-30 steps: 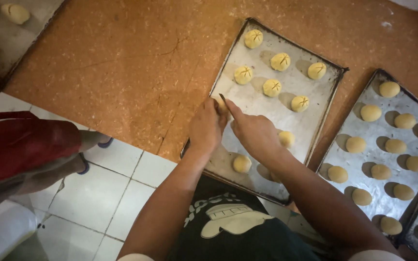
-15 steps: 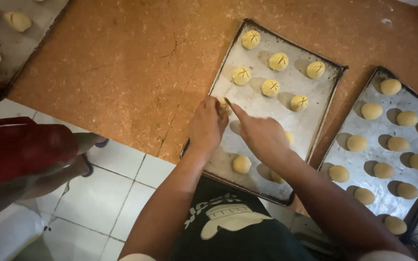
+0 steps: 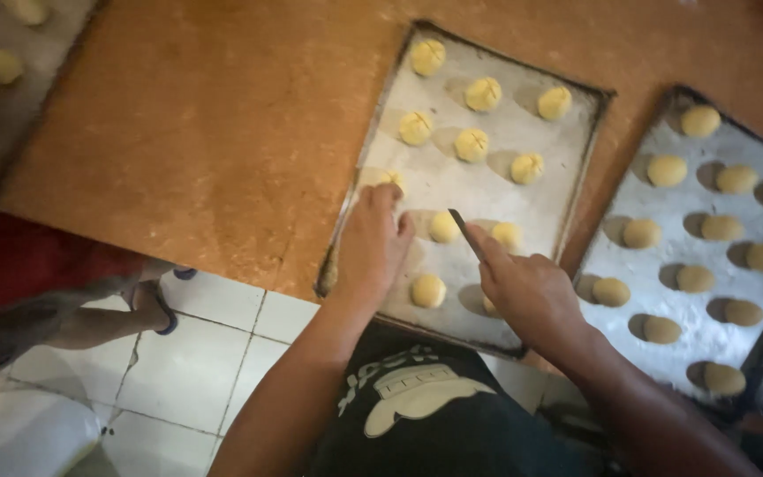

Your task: Scoring dough balls on baking trays using a small blade in a bakery

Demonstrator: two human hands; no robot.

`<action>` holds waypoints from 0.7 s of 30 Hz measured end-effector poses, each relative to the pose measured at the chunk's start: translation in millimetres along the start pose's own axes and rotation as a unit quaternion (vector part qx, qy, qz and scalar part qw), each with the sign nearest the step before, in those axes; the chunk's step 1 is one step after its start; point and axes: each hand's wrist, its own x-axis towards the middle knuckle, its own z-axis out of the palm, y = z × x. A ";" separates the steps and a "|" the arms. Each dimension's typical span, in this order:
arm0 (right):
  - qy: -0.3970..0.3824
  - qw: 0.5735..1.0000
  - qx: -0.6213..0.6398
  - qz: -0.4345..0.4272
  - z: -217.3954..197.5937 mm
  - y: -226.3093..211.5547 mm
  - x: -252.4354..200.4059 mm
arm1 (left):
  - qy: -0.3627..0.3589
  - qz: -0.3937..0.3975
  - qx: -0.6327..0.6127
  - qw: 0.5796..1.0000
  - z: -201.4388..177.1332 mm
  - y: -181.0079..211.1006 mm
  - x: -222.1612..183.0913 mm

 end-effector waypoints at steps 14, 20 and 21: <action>0.244 0.963 -0.032 -0.107 57.3 8.2 21.1 | -0.222 -0.109 -0.058 0.967 12.9 35.7 -13.6; 0.271 0.954 -0.079 -0.098 71.2 34.7 -6.4 | -0.202 -0.130 -0.106 0.965 11.1 35.8 -12.8; 0.270 0.955 -0.078 -0.098 63.5 30.3 -3.7 | -0.202 -0.132 -0.106 0.965 13.2 36.4 -13.6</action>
